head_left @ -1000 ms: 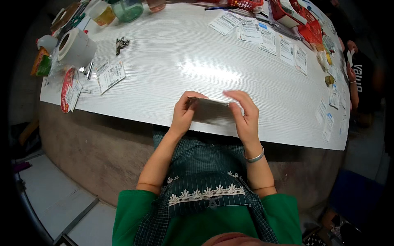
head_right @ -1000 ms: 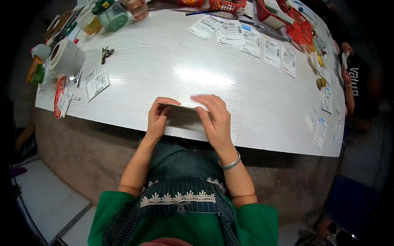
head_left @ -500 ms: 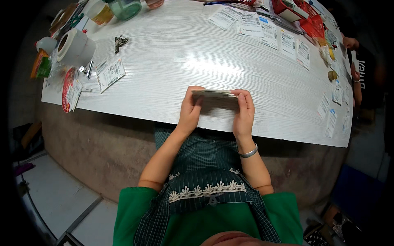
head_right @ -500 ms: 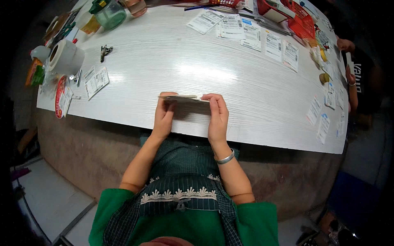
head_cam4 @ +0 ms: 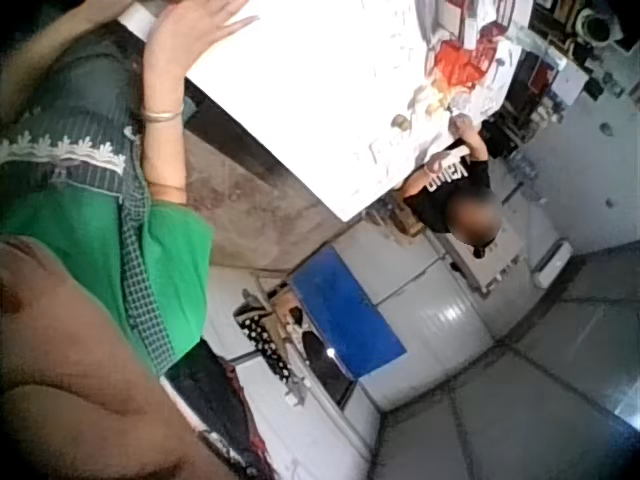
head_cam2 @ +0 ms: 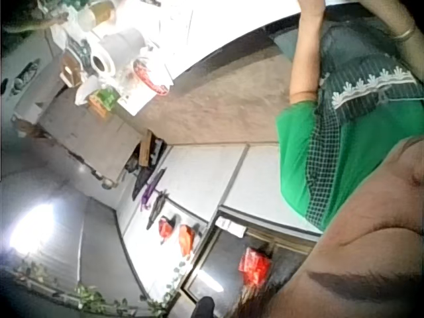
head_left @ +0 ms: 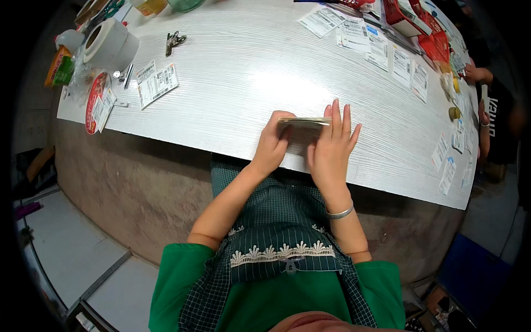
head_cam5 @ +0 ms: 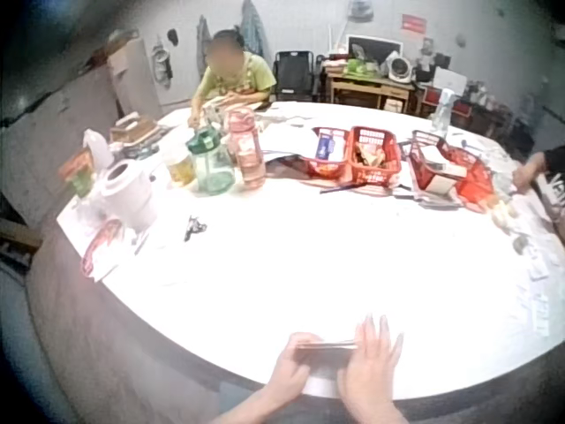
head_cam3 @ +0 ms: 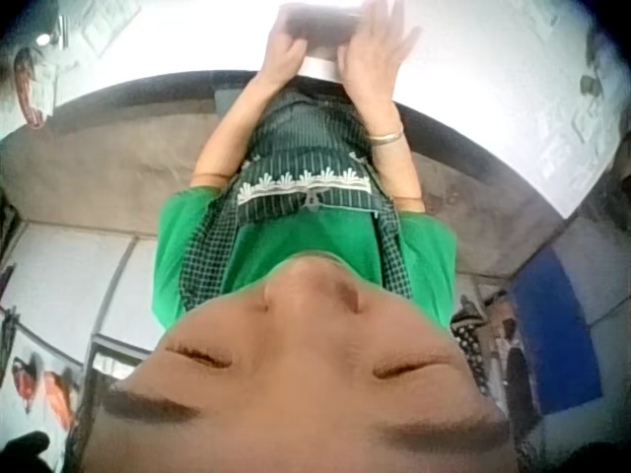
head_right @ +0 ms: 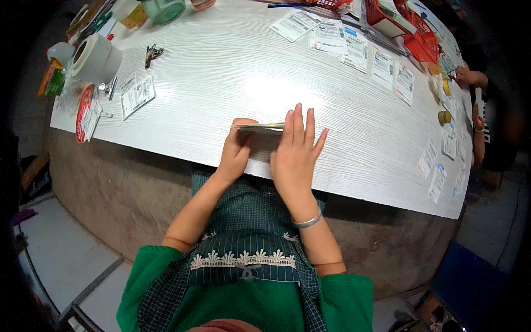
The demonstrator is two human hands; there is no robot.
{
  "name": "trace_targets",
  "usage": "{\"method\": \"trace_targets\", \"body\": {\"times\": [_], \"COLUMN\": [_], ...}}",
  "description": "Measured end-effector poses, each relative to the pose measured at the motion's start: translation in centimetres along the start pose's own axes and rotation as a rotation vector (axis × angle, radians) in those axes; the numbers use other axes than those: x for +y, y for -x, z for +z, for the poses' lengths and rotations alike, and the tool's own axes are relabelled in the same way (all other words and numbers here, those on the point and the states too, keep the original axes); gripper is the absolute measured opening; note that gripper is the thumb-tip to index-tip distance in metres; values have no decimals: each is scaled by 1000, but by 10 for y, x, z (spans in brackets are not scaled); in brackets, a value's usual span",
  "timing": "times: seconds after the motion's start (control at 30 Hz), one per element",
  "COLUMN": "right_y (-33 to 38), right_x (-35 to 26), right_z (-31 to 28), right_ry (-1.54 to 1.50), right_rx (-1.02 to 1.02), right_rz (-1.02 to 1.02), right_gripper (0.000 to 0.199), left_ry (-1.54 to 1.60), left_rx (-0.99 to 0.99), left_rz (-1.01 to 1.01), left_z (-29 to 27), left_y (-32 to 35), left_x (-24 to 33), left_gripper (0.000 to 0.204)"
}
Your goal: The person sorts printed forms on a table by hand, picking up several sheets at once, fanning through them, and placing them into different stacks on the desk.
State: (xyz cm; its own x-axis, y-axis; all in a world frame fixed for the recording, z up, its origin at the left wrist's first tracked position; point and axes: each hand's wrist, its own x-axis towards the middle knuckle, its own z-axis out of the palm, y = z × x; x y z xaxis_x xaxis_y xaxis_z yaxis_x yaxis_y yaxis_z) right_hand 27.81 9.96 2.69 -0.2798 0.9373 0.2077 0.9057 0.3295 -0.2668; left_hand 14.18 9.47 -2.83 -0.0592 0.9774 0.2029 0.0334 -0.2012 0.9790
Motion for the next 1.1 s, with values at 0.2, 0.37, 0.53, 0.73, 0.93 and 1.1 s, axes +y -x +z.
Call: {"method": "trace_targets", "body": {"times": [0.2, 0.37, 0.53, 0.73, 0.93, 1.1], "right_y": [-3, 1, 3, 2, -6, -4], "right_x": [30, 26, 12, -10, 10, 20], "right_z": [-4, 0, 0, -12, -6, -5], "right_ry": [-274, -421, -233, -182, -627, -647], "right_rx": [-34, 90, 276, 285, 332, 336], "right_rz": [-63, -46, -40, -178, -102, -58], "right_gripper": [50, 46, 53, 49, 29, 52], "left_ry": [-16, 71, 72, 64, -9, 3], "left_rx": [-61, -20, -29, -33, -79, -52], "left_rz": [66, -41, -114, -19, -57, -48], "left_z": [-16, -10, -9, -5, -8, -7], "left_y": [-6, -4, -5, -6, -7, -7], "left_x": [-1, 2, 2, -1, -1, 0], "left_gripper": [26, 30, 30, 30, 28, 29]}}
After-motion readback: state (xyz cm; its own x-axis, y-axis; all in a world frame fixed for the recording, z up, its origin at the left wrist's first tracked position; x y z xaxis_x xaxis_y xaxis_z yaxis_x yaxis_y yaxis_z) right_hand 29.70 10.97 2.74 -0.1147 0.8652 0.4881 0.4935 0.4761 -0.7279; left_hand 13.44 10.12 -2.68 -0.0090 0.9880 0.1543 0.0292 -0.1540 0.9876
